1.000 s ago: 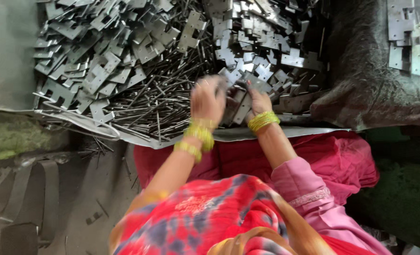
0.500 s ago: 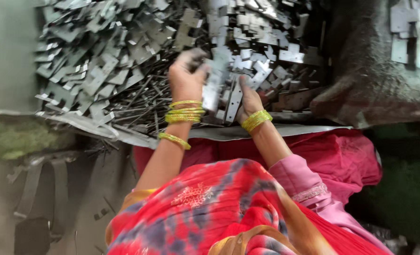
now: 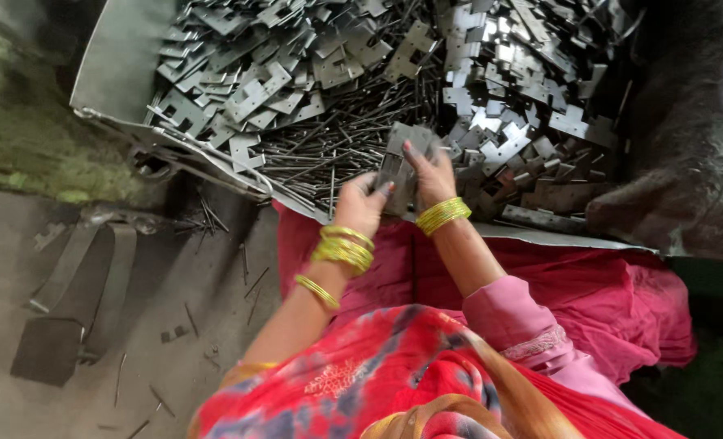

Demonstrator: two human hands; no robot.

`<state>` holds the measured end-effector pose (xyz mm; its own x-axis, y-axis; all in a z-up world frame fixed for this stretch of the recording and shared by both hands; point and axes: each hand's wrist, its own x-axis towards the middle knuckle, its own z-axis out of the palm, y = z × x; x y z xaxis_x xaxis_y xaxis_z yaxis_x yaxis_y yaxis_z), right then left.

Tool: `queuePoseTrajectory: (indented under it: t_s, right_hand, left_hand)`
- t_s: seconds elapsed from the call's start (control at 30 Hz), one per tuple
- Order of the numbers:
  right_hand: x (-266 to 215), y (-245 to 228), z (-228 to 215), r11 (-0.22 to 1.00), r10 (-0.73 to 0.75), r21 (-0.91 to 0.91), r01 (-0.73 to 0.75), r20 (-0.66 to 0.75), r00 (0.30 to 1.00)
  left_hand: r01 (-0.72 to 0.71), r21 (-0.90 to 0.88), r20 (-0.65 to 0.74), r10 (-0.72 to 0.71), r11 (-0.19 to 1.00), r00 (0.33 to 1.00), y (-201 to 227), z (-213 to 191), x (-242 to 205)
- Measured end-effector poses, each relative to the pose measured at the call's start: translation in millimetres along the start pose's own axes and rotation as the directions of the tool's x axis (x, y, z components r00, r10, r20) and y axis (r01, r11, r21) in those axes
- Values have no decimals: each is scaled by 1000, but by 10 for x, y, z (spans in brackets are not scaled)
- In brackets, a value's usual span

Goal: The person sits on the floor and repeatedly picks up small metal brackets from a large pile, separates them, and places them into a nearby container. The hands move quickly and handle the parts one at a time or in small groups.

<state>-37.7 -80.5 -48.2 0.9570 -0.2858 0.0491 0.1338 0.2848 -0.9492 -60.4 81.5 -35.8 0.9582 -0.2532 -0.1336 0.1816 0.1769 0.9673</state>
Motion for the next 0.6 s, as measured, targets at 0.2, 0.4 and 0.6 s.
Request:
queuePoseTrajectory:
  t_s: [0.2,0.4,0.6]
  right_hand:
    - [161,-602,-367,363,97,-710,604,673,733]
    - [308,-529,-1335,799,214,-597,-76,164,963]
    - [687,-1461,-3171,588,-391,-809,2,-282,876]
  left_hand:
    - [-266,831,422,-242,488,874,331,-380,582]
    - [-270,963,254,368,-8,895,335,-368,1789]
    - [-311,885,428,343,-347,836,-67,-744,2309]
